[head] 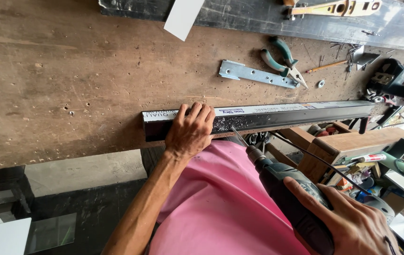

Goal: Drilling a hole into a black metal profile using a power drill on a workbench

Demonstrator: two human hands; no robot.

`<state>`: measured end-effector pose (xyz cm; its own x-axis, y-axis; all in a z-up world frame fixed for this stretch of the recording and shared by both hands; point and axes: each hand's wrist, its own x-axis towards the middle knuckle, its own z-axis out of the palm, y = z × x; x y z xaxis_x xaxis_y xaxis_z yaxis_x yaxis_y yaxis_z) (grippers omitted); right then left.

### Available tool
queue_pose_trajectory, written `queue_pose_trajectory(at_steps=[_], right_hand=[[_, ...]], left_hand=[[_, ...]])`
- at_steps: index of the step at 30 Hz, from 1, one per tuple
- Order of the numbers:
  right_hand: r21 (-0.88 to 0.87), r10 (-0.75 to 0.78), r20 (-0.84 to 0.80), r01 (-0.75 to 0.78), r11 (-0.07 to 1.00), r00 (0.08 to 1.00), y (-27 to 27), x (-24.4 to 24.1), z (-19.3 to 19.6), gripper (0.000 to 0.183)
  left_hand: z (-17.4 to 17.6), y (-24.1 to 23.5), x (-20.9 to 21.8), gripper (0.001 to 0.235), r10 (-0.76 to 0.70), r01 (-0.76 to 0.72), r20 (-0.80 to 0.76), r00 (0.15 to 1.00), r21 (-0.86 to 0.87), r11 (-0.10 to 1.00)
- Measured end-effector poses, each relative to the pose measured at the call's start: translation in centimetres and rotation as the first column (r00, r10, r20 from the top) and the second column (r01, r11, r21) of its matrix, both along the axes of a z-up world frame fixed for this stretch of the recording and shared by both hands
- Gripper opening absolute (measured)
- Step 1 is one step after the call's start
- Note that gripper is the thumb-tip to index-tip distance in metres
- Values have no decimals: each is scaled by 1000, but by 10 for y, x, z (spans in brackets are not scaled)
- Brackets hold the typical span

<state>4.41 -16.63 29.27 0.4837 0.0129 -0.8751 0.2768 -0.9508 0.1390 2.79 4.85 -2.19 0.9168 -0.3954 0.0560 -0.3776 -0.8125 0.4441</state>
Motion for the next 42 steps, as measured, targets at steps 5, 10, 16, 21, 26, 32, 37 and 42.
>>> queue_pose_trajectory(at_steps=[5,10,16,21,26,32,37,42], right_hand=[[28,129,68,-131,991,989,1,-2,1,125],[11,380,126,-385,923,916,9,8,-2,124],[137,160,53,-166,977,986,-11,21,-27,101],[298,-41,158,-8,955,987,-12,30,-24,86],[315,-284,135,230,921,949,-32,23,13,85],[616,-673,321,393,683,667,-58,-22,21,85],[747,-716,390,255,613,578,-73,-56,1,75],[710,-561,471,85,700,681,-95,-76,-2,47]], left_hand=[[1,1,1,42,8,-8,5,1000,-15,1000],[-1,1,0,38,14,-13,24,1000,-35,999],[-12,-4,-6,48,3,-2,30,1000,-12,1000],[-4,1,-3,76,-27,27,42,999,-1,1000],[2,2,1,79,-63,62,47,997,25,998],[85,-46,-1,82,83,-309,-373,924,-604,734],[160,-157,-12,61,-698,-810,-425,577,-405,-424],[155,-201,-25,35,-797,-839,-285,532,-53,-541]])
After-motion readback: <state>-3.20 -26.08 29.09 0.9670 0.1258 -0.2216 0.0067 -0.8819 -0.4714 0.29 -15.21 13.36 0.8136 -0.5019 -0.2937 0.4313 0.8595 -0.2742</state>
